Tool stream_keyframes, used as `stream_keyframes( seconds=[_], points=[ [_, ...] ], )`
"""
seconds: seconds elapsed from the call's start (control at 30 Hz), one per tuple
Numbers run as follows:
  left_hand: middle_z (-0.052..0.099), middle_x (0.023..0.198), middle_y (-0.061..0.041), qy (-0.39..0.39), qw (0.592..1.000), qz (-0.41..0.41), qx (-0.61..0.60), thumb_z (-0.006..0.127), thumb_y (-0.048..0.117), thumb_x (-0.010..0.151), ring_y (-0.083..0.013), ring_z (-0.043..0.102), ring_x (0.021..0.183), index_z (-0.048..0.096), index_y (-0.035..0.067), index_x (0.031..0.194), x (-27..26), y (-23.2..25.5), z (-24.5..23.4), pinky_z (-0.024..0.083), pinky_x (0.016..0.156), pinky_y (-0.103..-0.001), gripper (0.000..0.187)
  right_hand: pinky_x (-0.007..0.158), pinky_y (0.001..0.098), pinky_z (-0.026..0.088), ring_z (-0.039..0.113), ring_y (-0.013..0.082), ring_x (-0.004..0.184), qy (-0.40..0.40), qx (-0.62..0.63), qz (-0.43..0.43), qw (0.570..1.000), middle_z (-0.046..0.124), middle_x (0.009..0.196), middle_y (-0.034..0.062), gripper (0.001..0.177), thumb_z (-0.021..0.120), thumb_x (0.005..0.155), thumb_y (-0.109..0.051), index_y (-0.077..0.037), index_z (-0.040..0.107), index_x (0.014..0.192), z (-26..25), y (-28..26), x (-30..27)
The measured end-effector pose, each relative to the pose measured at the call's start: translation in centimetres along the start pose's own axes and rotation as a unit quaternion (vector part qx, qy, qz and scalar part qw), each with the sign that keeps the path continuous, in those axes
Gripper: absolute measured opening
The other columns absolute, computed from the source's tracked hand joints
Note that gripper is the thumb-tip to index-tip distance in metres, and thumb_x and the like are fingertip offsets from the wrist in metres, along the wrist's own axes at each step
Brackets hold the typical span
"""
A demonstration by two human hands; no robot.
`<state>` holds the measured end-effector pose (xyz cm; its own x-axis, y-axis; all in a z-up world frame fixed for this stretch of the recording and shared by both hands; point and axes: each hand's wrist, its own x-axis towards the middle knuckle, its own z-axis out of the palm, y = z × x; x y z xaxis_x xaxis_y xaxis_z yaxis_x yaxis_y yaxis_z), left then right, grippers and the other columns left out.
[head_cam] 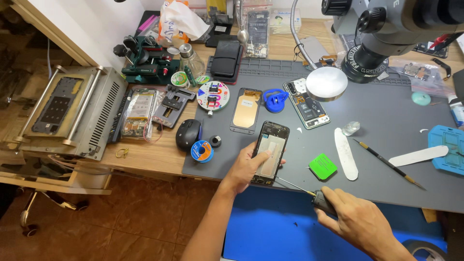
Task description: The person uses a screwdriver to remove screws from the back of a disassembled smartphone. They then open a drawer to retrieve a small tool and continue working on the device.
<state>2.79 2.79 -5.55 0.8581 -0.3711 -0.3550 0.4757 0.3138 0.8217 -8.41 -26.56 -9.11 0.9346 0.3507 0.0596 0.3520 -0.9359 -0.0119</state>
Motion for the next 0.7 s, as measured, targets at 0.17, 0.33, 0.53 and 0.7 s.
stream_keyframes(
  seconds=[0.17, 0.33, 0.53, 0.7],
  points=[
    [0.076, 0.122, -0.020, 0.007, 1.000, 0.003, -0.024, 0.057, 0.017, 0.103, -0.0296, 0.077, 0.102, 0.061, 0.002, 0.136, 0.3, -0.2, -0.1, 0.063, 0.074, -0.037, 0.036, 0.056, 0.0407, 0.053, 0.062, 0.0220, 0.063, 0.033, -0.014, -0.013, 0.999, 0.057, 0.074, -0.0023, 0.037, 0.068, 0.089, -0.052, -0.024, 0.058, 0.111, -0.7, -0.7, -0.1],
    [0.074, 0.128, -0.017, 0.005, 0.999, 0.011, -0.047, 0.056, 0.015, 0.104, -0.0310, 0.077, 0.104, 0.059, 0.002, 0.137, 0.3, -0.3, -0.1, 0.062, 0.071, -0.037, 0.035, 0.054, 0.0398, 0.052, 0.062, 0.0200, 0.063, 0.040, -0.003, -0.004, 0.999, 0.058, 0.073, -0.0036, 0.037, 0.068, 0.089, -0.051, -0.024, 0.058, 0.112, -1.0, -1.0, -0.2],
    [0.073, 0.129, -0.021, 0.013, 0.997, 0.022, -0.066, 0.054, 0.015, 0.104, -0.0318, 0.076, 0.100, 0.059, 0.000, 0.136, 0.3, 0.1, 0.1, 0.061, 0.074, -0.038, 0.036, 0.057, 0.0405, 0.054, 0.064, 0.0207, 0.064, 0.047, 0.009, -0.001, 0.999, 0.059, 0.076, -0.0037, 0.040, 0.069, 0.087, -0.051, -0.025, 0.059, 0.116, -0.4, -0.4, -0.6],
    [0.071, 0.130, -0.024, 0.005, 0.994, 0.029, -0.109, 0.054, 0.013, 0.103, -0.0344, 0.074, 0.100, 0.055, -0.002, 0.141, 0.2, 0.1, -0.1, 0.061, 0.077, -0.040, 0.041, 0.067, 0.0396, 0.057, 0.071, 0.0212, 0.076, 0.004, 0.084, 0.044, 0.995, 0.071, 0.096, -0.0084, 0.050, 0.070, 0.084, -0.051, -0.028, 0.061, 0.128, 0.1, 0.1, -1.2]
  ],
)
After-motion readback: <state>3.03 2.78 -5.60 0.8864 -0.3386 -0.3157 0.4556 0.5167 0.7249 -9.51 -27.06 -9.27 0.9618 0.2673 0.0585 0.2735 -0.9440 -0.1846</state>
